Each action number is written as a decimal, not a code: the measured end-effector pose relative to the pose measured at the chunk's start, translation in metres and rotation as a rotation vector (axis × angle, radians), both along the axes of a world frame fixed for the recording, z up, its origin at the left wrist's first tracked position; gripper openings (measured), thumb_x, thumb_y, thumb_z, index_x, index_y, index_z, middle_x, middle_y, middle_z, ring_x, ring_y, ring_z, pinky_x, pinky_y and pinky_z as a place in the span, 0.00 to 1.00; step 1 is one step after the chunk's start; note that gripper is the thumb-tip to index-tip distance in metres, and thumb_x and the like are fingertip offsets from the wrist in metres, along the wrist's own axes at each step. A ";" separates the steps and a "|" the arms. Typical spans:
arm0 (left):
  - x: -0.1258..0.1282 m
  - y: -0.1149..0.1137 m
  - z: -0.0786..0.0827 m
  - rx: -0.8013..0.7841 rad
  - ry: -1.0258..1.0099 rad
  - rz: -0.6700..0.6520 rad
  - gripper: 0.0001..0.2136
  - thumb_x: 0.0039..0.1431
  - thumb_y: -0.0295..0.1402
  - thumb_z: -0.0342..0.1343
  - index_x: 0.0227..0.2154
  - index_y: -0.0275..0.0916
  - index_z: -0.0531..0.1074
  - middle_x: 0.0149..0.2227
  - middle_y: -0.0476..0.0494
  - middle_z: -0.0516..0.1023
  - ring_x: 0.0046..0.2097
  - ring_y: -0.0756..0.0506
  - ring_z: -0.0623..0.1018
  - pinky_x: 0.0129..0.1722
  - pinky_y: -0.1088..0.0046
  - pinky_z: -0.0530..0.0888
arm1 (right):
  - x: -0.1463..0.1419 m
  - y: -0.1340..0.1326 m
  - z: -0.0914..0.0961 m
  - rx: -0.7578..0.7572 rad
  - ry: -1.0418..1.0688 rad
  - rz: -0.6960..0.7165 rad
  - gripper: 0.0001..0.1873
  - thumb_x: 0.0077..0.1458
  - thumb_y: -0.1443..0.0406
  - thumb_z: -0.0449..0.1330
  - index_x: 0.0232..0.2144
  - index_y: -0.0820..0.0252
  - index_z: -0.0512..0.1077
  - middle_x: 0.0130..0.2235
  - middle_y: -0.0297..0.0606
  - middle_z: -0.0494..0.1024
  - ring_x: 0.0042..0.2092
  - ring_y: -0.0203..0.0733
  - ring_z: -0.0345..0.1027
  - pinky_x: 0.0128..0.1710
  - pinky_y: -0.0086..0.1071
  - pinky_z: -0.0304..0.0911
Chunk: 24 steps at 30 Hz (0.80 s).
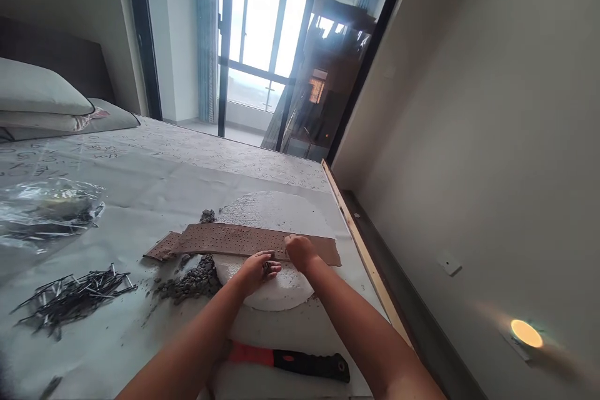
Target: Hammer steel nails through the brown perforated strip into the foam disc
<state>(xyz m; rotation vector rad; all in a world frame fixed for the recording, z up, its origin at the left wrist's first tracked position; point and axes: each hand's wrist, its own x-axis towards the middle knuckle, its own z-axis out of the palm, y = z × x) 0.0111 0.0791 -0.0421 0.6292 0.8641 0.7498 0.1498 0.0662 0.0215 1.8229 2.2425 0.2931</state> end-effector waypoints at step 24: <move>0.000 0.002 -0.006 0.013 -0.064 -0.031 0.04 0.56 0.29 0.49 0.35 0.36 0.63 0.23 0.44 0.72 0.24 0.49 0.75 0.23 0.76 0.70 | -0.012 0.008 -0.034 -0.023 -0.006 0.073 0.14 0.51 0.76 0.50 0.36 0.69 0.74 0.38 0.53 0.75 0.41 0.46 0.71 0.37 0.33 0.64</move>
